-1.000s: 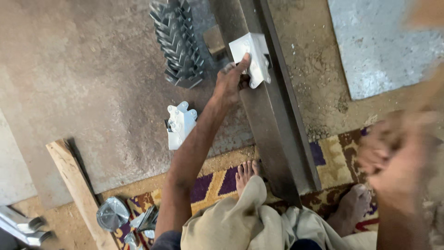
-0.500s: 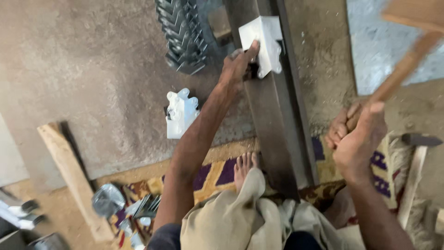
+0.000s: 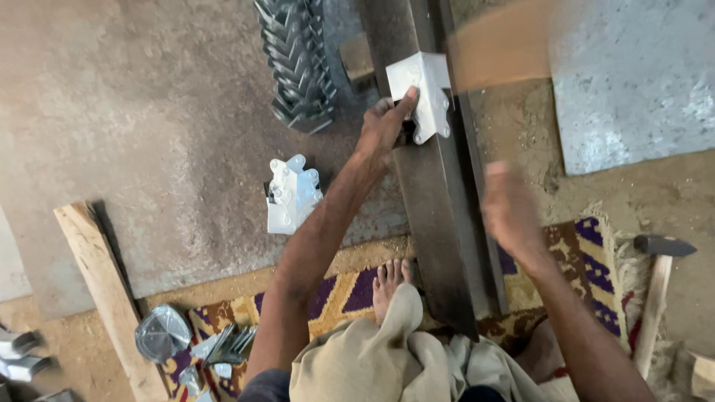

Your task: The person sits on the floor and repeatedly places small metal pieces on a metal bar, then strikes them with a wooden mallet to shape them. The person handles the pieces one at a time, stacking the shaped pieces nearby.

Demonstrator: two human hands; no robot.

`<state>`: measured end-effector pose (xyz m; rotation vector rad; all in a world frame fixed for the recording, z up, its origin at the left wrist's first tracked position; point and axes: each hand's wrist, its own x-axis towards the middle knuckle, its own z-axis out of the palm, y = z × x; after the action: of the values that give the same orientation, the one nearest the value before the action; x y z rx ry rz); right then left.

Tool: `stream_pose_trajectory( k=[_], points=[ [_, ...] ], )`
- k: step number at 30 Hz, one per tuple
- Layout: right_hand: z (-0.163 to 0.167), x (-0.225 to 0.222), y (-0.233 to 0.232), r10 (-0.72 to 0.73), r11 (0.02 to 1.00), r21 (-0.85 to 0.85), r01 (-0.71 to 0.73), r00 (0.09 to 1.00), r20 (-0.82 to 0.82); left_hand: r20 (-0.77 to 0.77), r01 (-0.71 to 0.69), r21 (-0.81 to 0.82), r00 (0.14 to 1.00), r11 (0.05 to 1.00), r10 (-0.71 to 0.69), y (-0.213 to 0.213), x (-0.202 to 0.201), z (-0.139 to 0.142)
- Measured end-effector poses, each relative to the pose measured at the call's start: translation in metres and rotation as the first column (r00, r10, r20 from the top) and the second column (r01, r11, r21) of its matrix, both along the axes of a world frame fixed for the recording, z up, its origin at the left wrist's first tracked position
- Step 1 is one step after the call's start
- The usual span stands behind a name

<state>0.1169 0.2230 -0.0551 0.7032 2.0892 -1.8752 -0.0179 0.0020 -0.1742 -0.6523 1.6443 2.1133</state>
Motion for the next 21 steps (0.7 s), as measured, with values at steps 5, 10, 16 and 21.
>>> stream_pose_trajectory(
  k=[5,10,16,21],
  points=[
    [0.002,-0.005,-0.008,-0.062,0.991,-0.130,0.043,0.988,-0.144,0.048,0.041,-0.182,0.998,0.982,-0.033,-0.001,0.001,-0.001],
    [-0.004,-0.007,-0.010,0.198,0.979,0.046,-0.197,0.980,-0.014,0.012,-0.006,-0.025,1.000,1.000,0.006,-0.001,0.005,-0.010],
    [-0.038,0.001,0.003,0.094,0.996,-0.005,-0.094,0.987,0.129,0.028,-0.056,0.263,0.998,0.963,0.051,0.003,0.009,0.008],
    [-0.053,0.022,0.048,-0.068,0.997,-0.020,0.077,0.954,0.290,-0.219,0.146,0.371,0.974,0.917,-0.066,-0.010,0.067,0.078]
  ],
)
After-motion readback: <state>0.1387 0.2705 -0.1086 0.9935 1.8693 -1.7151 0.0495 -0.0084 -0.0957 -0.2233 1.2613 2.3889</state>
